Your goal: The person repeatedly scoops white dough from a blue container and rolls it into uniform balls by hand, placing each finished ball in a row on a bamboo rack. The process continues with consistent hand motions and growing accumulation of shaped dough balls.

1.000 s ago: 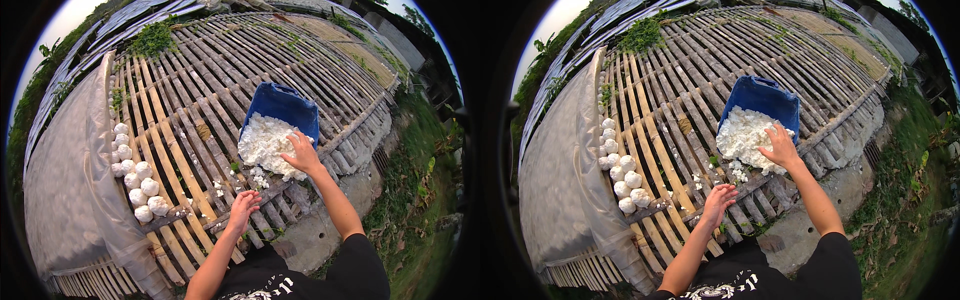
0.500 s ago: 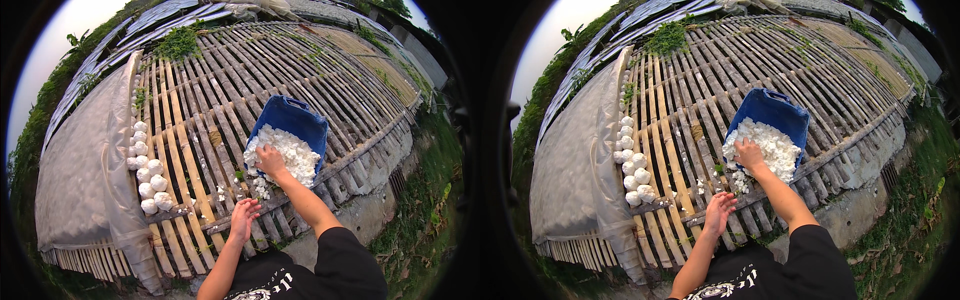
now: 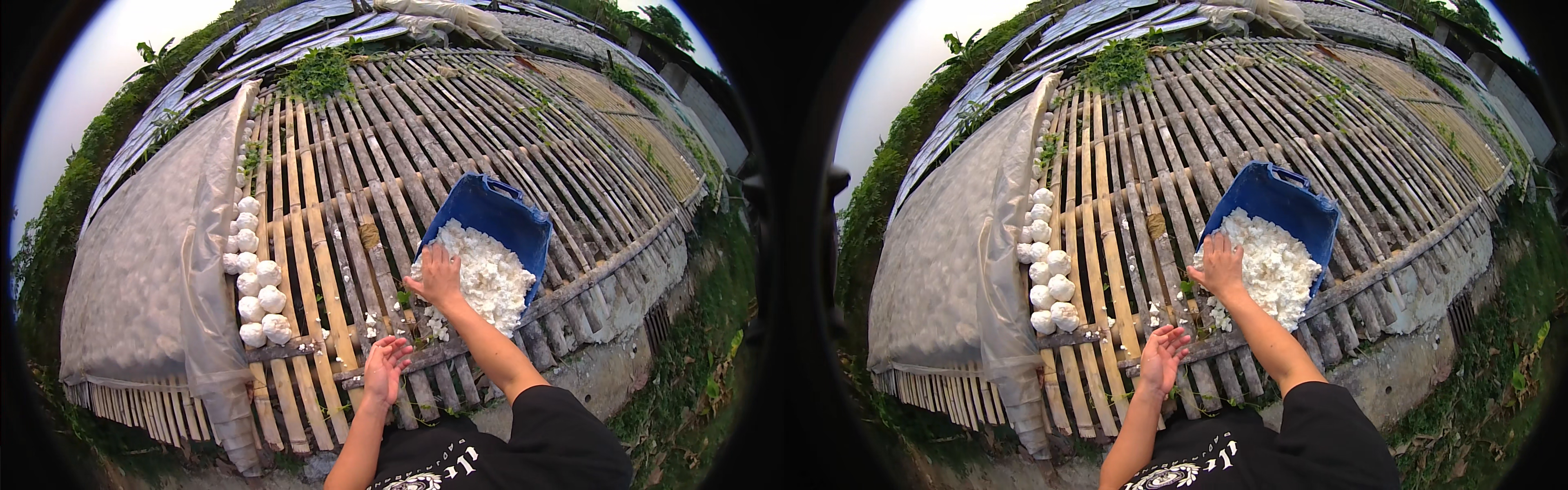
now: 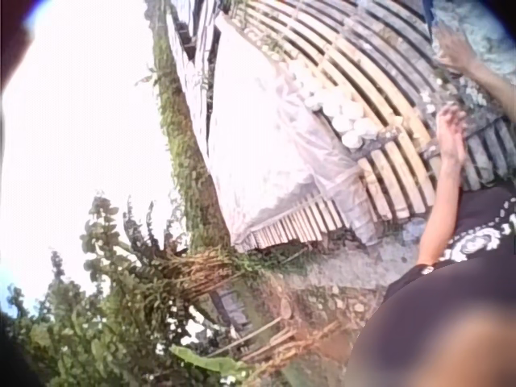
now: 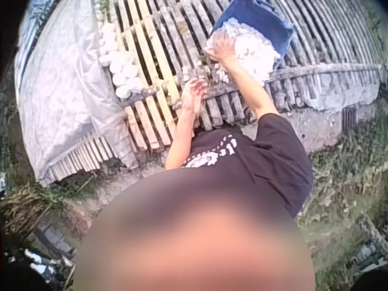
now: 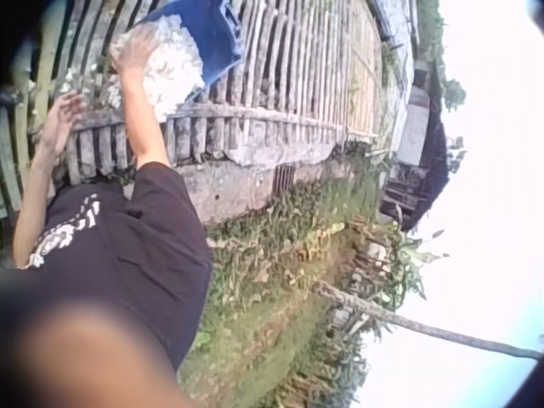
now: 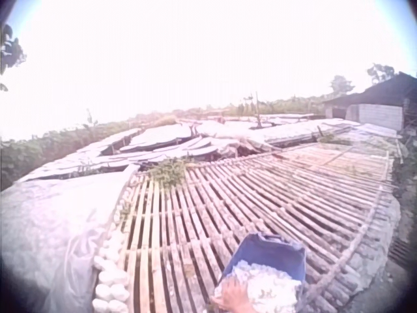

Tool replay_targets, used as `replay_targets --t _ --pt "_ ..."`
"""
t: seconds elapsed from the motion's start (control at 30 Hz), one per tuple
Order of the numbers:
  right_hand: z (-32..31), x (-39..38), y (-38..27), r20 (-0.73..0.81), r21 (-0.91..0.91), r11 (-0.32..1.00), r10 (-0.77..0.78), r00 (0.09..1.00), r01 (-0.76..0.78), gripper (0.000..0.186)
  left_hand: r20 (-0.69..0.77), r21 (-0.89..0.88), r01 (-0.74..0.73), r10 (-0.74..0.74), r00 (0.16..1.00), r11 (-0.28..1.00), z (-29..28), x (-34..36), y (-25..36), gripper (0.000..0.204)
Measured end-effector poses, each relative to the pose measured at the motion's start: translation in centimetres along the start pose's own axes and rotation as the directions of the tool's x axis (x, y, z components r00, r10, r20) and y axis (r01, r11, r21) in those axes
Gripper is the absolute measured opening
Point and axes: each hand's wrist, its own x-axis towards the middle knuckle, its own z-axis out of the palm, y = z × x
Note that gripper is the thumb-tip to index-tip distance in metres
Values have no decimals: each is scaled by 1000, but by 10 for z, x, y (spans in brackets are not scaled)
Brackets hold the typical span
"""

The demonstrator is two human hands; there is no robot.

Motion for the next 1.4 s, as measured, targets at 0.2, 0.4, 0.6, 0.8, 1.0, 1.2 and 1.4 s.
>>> replay_targets --t 0.2,0.4,0.6,0.8,1.0,1.2,1.4 --pt "7 7 29 -136 122 970 -195 971 212 38 10 28 20 -20 1000 999 7 4 0 31" --pt "-19 17 61 -93 308 948 -56 994 82 37 2 51 -22 22 1000 998 -4 4 8 31" --pt "-15 -21 25 -10 -64 989 -132 991 131 46 6 49 8 -8 1000 999 6 27 8 29" --pt "-14 0 61 107 288 957 -71 992 37 53 90 165 -21 6 996 986 41 66 9 27" --pt "-46 29 100 138 608 779 88 986 -155 63 48 297 -24 11 999 955 65 86 10 27" --pt "-80 54 130 374 586 697 221 901 -414 52 99 365 -62 27 995 929 116 124 -7 24" --pt "-94 50 147 593 724 117 398 700 -680 45 34 32 124 -125 992 992 159 132 -14 39"
